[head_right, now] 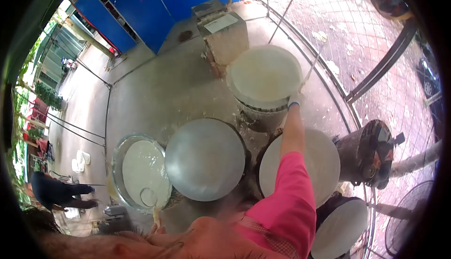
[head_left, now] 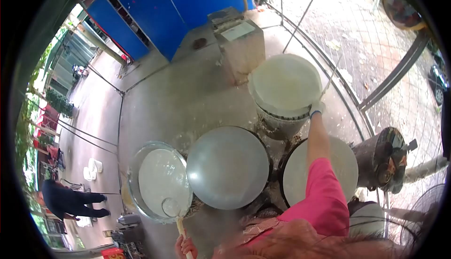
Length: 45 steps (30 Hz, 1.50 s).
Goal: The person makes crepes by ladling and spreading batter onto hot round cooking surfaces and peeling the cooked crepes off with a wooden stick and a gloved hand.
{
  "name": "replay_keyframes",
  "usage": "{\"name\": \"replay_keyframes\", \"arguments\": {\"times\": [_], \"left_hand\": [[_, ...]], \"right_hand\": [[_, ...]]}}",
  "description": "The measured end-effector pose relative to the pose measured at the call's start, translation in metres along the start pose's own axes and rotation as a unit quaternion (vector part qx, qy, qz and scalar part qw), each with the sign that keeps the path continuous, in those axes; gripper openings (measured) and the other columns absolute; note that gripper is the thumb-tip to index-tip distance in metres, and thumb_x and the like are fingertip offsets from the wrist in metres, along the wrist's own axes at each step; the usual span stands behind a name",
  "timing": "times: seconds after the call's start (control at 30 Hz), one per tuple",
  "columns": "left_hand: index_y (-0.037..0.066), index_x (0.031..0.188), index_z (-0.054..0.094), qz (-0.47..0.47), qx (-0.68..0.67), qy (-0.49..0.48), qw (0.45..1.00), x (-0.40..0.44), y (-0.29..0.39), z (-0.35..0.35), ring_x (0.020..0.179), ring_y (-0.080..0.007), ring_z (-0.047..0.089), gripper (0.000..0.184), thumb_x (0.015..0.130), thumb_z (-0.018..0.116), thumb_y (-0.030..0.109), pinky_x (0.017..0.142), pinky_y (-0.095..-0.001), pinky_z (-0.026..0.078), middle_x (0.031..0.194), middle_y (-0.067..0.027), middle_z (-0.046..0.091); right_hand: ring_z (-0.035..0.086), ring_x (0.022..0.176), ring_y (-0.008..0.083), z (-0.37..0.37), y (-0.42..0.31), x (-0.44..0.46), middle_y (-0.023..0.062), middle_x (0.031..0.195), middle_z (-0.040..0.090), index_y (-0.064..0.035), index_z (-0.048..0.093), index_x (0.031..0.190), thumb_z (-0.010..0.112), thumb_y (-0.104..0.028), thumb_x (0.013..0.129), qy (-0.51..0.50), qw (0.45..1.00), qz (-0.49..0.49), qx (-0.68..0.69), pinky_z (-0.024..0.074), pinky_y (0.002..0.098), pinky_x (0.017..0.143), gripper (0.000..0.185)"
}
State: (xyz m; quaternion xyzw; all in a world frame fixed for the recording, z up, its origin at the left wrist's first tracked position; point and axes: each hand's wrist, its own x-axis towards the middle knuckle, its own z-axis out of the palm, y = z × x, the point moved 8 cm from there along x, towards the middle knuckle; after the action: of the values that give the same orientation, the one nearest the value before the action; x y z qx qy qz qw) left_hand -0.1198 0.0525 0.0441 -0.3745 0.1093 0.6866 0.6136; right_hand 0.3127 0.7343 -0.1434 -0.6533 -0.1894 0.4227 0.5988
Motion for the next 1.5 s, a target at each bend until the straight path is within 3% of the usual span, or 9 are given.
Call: {"name": "replay_keyframes", "arguments": {"times": [0.3, 0.43, 0.83, 0.9, 1.0, 1.1, 1.2, 1.3, 1.5], "left_hand": [[0.004, 0.126, 0.051, 0.008, -0.014, -0.026, 1.0, 0.009, -0.019, 0.012, 0.045, -0.0073, 0.034, 0.033, 0.098, 0.043, 0.019, 0.041, -0.0221, 0.035, 0.062, 0.0015, 0.035], [0.001, 0.127, 0.048, 0.058, -0.016, -0.057, 0.997, 0.011, -0.013, 0.006, 0.045, -0.0074, 0.035, 0.034, 0.098, 0.042, 0.019, 0.041, -0.0227, 0.036, 0.062, 0.0013, 0.035], [0.0, 0.128, 0.047, 0.059, 0.002, -0.075, 0.995, 0.002, -0.018, -0.009, 0.045, -0.0066, 0.036, 0.035, 0.098, 0.04, 0.018, 0.04, -0.0212, 0.038, 0.063, -0.0001, 0.037], [0.001, 0.128, 0.046, 0.074, 0.014, -0.084, 0.994, 0.0, -0.012, -0.013, 0.046, -0.0065, 0.036, 0.035, 0.099, 0.04, 0.018, 0.04, -0.0213, 0.037, 0.062, 0.0001, 0.037], [0.004, 0.127, 0.048, 0.076, -0.035, -0.071, 0.994, -0.005, -0.015, -0.02, 0.044, -0.0067, 0.034, 0.032, 0.098, 0.041, 0.017, 0.038, -0.0216, 0.035, 0.062, 0.0007, 0.036], [0.006, 0.124, 0.05, 0.043, -0.113, -0.086, 0.989, -0.015, -0.015, -0.018, 0.044, -0.0077, 0.034, 0.03, 0.098, 0.04, 0.017, 0.038, -0.0231, 0.034, 0.064, -0.0002, 0.036], [0.006, 0.122, 0.051, 0.048, -0.082, -0.104, 0.99, -0.026, 0.002, -0.026, 0.043, -0.0066, 0.034, 0.028, 0.098, 0.041, 0.016, 0.036, -0.0212, 0.033, 0.064, -0.0003, 0.037], [0.007, 0.122, 0.051, 0.078, -0.064, -0.086, 0.991, -0.038, 0.022, -0.031, 0.042, -0.0055, 0.033, 0.027, 0.098, 0.041, 0.015, 0.034, -0.0194, 0.031, 0.063, 0.0001, 0.036], [0.008, 0.127, 0.048, 0.034, -0.023, -0.065, 0.997, -0.059, 0.09, -0.063, 0.042, -0.0057, 0.036, 0.032, 0.096, 0.042, 0.015, 0.032, -0.0194, 0.033, 0.062, -0.0013, 0.037]], "right_hand": [[0.058, 0.062, 0.0202, 0.003, 0.056, 0.01, 0.0106, 0.078, 0.061, 0.005, 0.06, 0.096, 0.053, -0.016, 0.081, 0.035, 0.997, -0.037, -0.056, 0.0466, 0.0341, 0.052, 0.027], [0.06, 0.077, 0.0207, 0.006, 0.075, -0.018, 0.0128, 0.097, 0.061, 0.0074, 0.055, 0.111, 0.055, -0.021, 0.082, -0.004, 0.997, 0.075, 0.036, 0.0492, 0.0344, 0.063, 0.04], [0.06, 0.075, 0.0269, 0.012, 0.053, -0.057, 0.0117, 0.089, 0.062, 0.0055, 0.055, 0.107, 0.062, -0.012, 0.075, -0.024, 0.994, 0.088, 0.064, 0.048, 0.0375, 0.064, 0.037], [0.061, 0.067, 0.0254, 0.009, 0.041, -0.01, 0.0126, 0.081, 0.062, 0.0014, 0.059, 0.097, 0.06, -0.018, 0.079, 0.039, 0.992, -0.104, -0.066, 0.0479, 0.0398, 0.06, 0.027], [0.063, 0.064, 0.0348, 0.026, -0.048, -0.005, 0.0189, 0.077, 0.065, -0.003, 0.061, 0.096, 0.056, -0.034, 0.085, 0.022, 0.845, -0.33, -0.42, 0.0497, 0.0444, 0.054, 0.033], [0.064, 0.063, 0.0357, 0.046, -0.148, 0.017, 0.0199, 0.065, 0.061, -0.0021, 0.061, 0.082, 0.053, -0.049, 0.084, 0.031, 0.778, -0.481, -0.404, 0.0475, 0.0452, 0.052, 0.048], [0.062, 0.054, 0.0298, 0.088, -0.277, -0.065, 0.0187, 0.06, 0.061, 0.0009, 0.065, 0.074, 0.053, -0.042, 0.081, -0.136, 0.736, -0.459, -0.478, 0.0443, 0.0447, 0.051, 0.046], [0.05, 0.041, 0.0182, 0.123, -0.341, -0.176, 0.0066, 0.052, 0.05, 0.0004, 0.055, 0.07, 0.054, -0.031, 0.076, -0.214, 0.805, -0.359, -0.421, 0.0365, 0.033, 0.038, 0.032], [0.058, 0.06, 0.029, 0.187, -0.278, -0.379, 0.0161, 0.066, 0.059, 0.002, 0.06, 0.082, 0.058, -0.023, 0.076, -0.299, 0.679, -0.552, -0.38, 0.0447, 0.0417, 0.056, 0.026]]}}
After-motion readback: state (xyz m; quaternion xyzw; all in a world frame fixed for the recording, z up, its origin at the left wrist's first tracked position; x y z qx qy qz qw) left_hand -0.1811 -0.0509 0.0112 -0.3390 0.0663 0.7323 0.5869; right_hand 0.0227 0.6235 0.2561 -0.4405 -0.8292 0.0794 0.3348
